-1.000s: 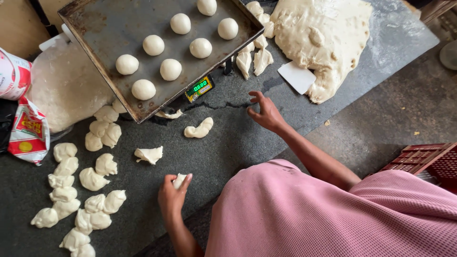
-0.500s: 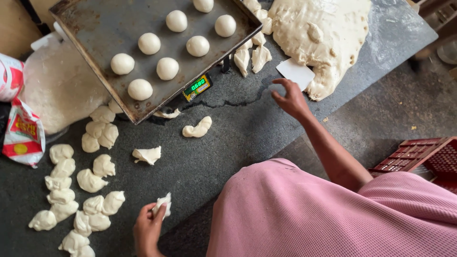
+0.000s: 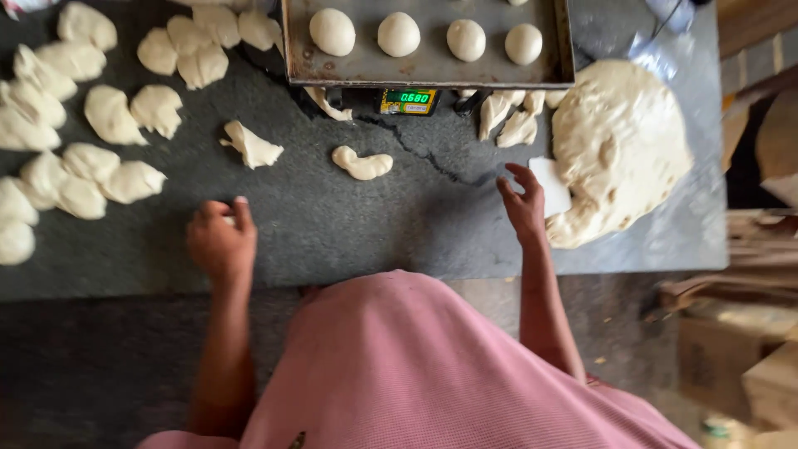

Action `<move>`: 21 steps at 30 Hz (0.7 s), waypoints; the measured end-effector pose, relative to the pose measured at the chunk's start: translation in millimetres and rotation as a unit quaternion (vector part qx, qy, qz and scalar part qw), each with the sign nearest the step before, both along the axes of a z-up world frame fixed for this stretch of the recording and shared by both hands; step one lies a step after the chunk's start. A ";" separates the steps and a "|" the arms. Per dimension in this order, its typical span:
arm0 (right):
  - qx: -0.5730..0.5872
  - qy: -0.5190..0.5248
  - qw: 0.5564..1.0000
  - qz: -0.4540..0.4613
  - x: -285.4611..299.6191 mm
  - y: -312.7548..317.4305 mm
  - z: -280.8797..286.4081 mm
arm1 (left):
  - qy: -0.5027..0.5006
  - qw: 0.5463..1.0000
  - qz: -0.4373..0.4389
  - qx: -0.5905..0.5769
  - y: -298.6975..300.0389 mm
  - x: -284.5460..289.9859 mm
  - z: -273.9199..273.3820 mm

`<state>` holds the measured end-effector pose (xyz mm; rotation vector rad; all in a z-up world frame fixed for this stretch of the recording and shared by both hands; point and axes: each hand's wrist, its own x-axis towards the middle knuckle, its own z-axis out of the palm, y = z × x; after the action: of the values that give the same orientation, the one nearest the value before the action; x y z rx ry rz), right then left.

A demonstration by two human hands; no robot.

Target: The person portions dough from a large mass on a countertop, rolls each piece into a ball, and places the finished balls onto a metal tray. The process is repeated continuously throughout the clip.

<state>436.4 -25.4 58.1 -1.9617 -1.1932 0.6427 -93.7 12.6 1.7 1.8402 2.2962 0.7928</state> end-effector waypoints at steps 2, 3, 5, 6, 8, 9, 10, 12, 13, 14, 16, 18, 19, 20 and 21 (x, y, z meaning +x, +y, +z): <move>0.005 0.005 1.000 0.011 9.8 14.4 3.3 | 0.003 1.000 0.004 0.009 -14.1 -14.2 5.7; 0.012 -0.008 1.000 0.019 18.1 26.4 9.1 | 0.009 1.000 0.010 -0.001 -26.8 -17.8 8.2; 0.007 -0.031 0.999 0.025 26.2 52.1 16.7 | 0.015 1.000 0.020 -0.004 -42.4 -23.8 12.7; -0.008 -0.043 0.999 0.023 29.1 61.2 19.4 | 0.013 1.000 0.022 -0.001 -49.1 -24.1 14.0; -0.015 -0.080 0.996 0.032 33.4 80.0 23.0 | 0.012 1.000 0.026 0.010 -60.0 -18.9 13.7; -0.007 -0.105 0.993 0.045 33.7 88.6 23.5 | 0.012 0.999 0.028 0.018 -64.6 -14.7 12.9; 0.002 -0.129 0.990 0.058 32.3 97.6 23.1 | 0.013 0.999 0.031 0.026 -68.5 -10.8 12.5; -0.032 -0.130 0.989 0.056 25.4 113.9 20.4 | 0.021 0.999 0.034 0.017 -74.2 -5.2 12.8; -0.049 -0.131 0.989 0.055 21.3 121.3 18.8 | 0.026 0.999 0.037 0.013 -76.3 -3.4 13.6; -0.035 -0.139 0.987 0.072 17.6 130.7 17.8 | 0.025 0.999 0.031 0.012 -77.1 -1.5 14.8; -0.009 -0.154 0.983 0.104 10.9 145.9 13.3 | 0.025 0.999 0.017 0.011 -78.5 -1.6 18.2; 0.082 -0.210 0.960 0.164 7.4 156.1 3.6 | 0.010 1.000 0.021 -0.008 -80.3 -5.7 21.9; 0.126 -0.236 0.944 0.192 8.2 159.8 -2.6 | 0.002 1.000 0.023 -0.017 -81.3 -7.2 23.2; 0.119 -0.247 0.944 0.185 11.9 163.4 -8.3 | -0.010 1.000 0.020 -0.010 -82.1 -6.0 23.8; 0.113 -0.257 0.943 0.177 16.7 167.0 -14.5 | -0.023 1.000 0.017 -0.003 -82.9 -3.5 24.0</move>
<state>453.1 141.6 43.7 -1.7815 -1.8793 0.1420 -97.2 -70.3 25.8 1.7661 2.3056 0.8234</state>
